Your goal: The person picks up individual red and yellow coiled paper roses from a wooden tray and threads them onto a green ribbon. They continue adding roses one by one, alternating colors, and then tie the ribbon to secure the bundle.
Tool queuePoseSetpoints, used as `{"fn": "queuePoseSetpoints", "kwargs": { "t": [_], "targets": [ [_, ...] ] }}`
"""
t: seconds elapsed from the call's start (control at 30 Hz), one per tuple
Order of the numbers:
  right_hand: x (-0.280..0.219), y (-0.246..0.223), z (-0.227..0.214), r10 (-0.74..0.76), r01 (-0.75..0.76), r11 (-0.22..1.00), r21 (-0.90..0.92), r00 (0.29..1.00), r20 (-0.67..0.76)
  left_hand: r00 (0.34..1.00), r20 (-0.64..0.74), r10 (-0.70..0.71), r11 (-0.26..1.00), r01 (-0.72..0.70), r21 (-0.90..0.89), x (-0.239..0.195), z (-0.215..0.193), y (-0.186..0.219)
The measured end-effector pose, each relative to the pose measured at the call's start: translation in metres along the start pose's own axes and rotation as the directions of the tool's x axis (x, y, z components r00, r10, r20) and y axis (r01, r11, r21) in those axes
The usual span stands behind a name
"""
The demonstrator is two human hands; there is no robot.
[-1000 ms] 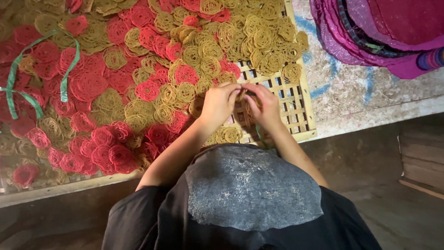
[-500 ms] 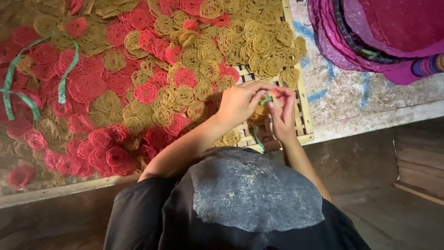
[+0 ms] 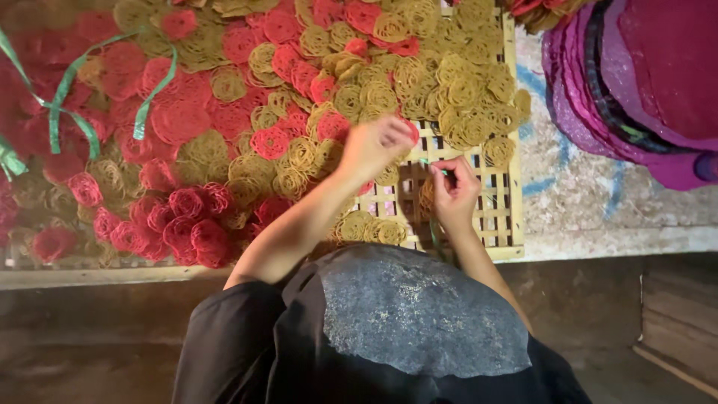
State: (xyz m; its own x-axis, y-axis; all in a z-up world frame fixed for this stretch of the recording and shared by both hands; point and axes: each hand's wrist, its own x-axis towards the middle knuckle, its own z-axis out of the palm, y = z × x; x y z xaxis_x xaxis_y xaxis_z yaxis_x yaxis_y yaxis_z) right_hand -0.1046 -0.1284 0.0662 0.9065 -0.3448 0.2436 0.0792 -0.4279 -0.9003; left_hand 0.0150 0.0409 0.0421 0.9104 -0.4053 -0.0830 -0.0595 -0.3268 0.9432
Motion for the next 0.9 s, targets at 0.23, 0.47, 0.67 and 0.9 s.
{"fn": "queuePoseSetpoints", "kwargs": {
  "t": [0.23, 0.47, 0.67, 0.9],
  "targets": [
    [0.001, 0.011, -0.003, -0.090, 0.090, 0.996, 0.012, 0.996, -0.007, 0.862, -0.287, 0.419, 0.491, 0.051, 0.870, 0.039, -0.106, -0.031],
    [-0.004, 0.014, -0.001, -0.002, 0.002, 1.000, 0.027, 1.000, -0.017, 0.871, -0.387, 0.302, 0.712, 0.063, 0.699, 0.025, -0.113, -0.034],
    [-0.007, 0.004, 0.002, 0.023, -0.023, 0.995, 0.096, 1.000, -0.001, 0.943, -0.331, -0.029, 0.992, 0.069, 0.108, -0.005, -0.082, -0.017],
    [-0.007, -0.018, 0.006, -0.141, 0.145, 0.981, -0.126, 0.989, 0.045, 0.987, -0.044, -0.153, 0.910, 0.123, -0.395, -0.044, -0.008, -0.008]
  ]
}}
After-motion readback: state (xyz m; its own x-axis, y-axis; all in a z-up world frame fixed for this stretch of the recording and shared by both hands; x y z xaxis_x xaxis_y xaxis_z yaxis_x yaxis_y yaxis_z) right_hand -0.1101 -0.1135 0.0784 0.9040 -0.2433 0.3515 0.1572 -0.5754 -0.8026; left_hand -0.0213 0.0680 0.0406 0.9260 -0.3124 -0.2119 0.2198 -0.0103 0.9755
